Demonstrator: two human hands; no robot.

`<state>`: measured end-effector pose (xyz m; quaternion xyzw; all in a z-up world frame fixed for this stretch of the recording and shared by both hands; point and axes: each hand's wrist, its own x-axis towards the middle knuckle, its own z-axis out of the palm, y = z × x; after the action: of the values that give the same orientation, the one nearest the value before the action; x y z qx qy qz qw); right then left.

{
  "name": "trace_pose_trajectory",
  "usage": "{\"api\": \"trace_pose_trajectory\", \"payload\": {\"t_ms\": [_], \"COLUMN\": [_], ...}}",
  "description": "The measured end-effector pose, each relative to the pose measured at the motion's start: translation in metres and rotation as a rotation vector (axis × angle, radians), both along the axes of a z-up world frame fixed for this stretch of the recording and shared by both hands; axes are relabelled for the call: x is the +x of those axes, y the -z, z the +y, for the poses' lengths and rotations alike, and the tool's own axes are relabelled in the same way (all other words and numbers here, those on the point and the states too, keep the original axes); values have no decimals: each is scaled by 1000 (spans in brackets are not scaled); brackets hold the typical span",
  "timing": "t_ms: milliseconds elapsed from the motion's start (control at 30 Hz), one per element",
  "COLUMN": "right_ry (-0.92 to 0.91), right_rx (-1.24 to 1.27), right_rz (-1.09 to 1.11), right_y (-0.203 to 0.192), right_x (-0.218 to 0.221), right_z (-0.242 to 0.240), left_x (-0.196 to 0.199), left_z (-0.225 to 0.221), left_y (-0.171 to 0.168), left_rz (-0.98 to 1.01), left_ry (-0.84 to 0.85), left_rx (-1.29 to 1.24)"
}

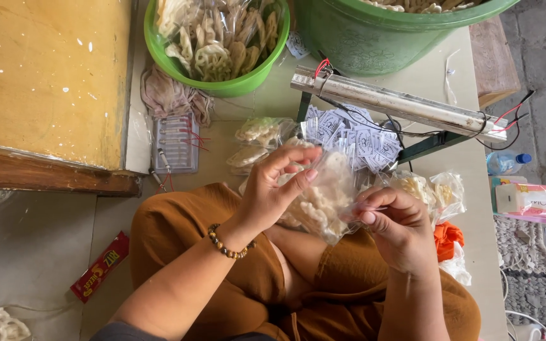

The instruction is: Manually filling small plastic bags with crackers and sealing them using a heat sealer.

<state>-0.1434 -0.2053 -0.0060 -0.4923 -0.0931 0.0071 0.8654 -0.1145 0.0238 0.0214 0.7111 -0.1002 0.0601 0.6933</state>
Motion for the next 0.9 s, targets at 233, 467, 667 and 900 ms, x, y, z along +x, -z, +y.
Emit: {"api": "trace_pose_trajectory", "payload": {"t_ms": [233,467,667,900], "right_ry": [-54,136,165,258], "right_rx": [-190,-386,-613,-929], "right_rz": [60,144,43,-139], "right_y": [-38,-32,-51,-73], "right_x": [-10,-3,-11,-15], "right_z": [-3,-11,-11,5], "left_x": [-8,-8,-5,-7], "left_z": [11,19,25,22], "left_y": [-24,-30,-45,-56], "left_rz": [-189,-88,-57,-187], "left_ry": [163,10,59,70], "left_rx": [57,162,143,297]}}
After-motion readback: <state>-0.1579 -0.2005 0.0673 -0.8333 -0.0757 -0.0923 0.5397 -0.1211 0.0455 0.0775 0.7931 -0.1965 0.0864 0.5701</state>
